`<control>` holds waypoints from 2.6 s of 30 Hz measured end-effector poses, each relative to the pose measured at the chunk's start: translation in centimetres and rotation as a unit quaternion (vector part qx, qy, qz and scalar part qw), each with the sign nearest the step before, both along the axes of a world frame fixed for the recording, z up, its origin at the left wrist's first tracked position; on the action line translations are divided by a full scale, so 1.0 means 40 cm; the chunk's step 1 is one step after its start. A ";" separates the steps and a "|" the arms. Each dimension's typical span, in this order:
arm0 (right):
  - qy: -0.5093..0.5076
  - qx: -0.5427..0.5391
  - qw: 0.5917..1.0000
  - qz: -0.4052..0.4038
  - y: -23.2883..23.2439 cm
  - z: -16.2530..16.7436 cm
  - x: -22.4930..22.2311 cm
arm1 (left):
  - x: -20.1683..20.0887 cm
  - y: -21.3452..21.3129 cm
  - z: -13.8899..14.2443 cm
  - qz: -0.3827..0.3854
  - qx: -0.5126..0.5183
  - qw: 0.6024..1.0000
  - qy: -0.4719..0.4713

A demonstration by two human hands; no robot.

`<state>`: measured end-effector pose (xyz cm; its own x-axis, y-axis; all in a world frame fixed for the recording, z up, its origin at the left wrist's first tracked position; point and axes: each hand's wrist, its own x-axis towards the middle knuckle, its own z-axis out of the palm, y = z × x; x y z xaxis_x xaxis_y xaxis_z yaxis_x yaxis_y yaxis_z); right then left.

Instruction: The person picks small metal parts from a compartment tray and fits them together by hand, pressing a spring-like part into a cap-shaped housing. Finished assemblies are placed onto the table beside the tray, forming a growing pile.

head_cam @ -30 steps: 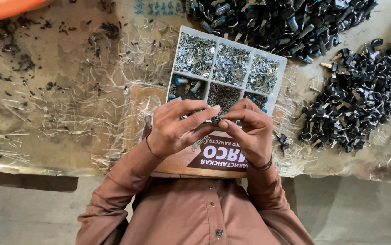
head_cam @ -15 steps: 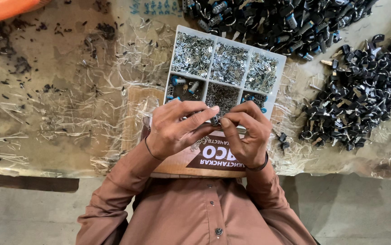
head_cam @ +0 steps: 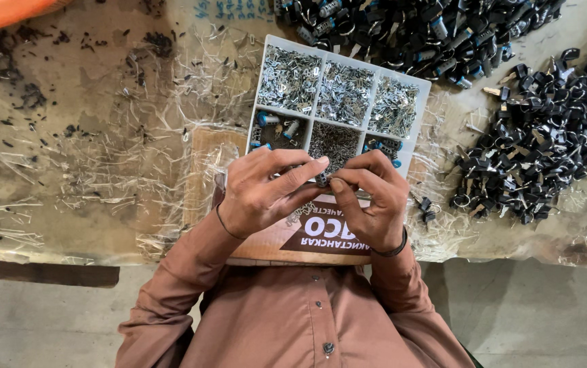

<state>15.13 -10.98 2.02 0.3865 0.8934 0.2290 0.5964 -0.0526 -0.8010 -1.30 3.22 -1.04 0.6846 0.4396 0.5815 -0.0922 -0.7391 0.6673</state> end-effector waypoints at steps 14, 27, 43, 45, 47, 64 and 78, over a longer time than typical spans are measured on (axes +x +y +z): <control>0.019 -0.002 0.997 -0.069 0.010 -0.019 0.028 | 0.007 -0.004 -0.008 0.025 0.010 1.000 -0.014; 0.033 -0.026 0.999 0.006 0.012 0.026 0.011 | -0.003 0.003 0.003 0.006 -0.001 1.000 0.007; 0.253 0.005 0.958 0.132 0.031 -0.067 0.158 | 0.004 0.006 -0.001 -0.020 -0.006 1.000 -0.005; 0.075 -0.017 0.997 -0.013 0.029 -0.082 0.147 | 0.009 0.007 0.001 0.005 -0.022 1.000 -0.019; -0.113 -0.028 0.992 -0.042 0.036 -0.098 0.117 | 0.007 0.006 0.006 0.017 -0.039 0.998 0.037; -0.266 0.029 0.964 -0.017 0.056 -0.107 0.069 | 0.019 0.005 0.010 0.046 -0.028 0.997 0.054; -0.268 -0.066 0.961 -0.010 0.055 -0.050 0.052 | 0.012 0.011 0.007 0.045 -0.016 0.998 0.049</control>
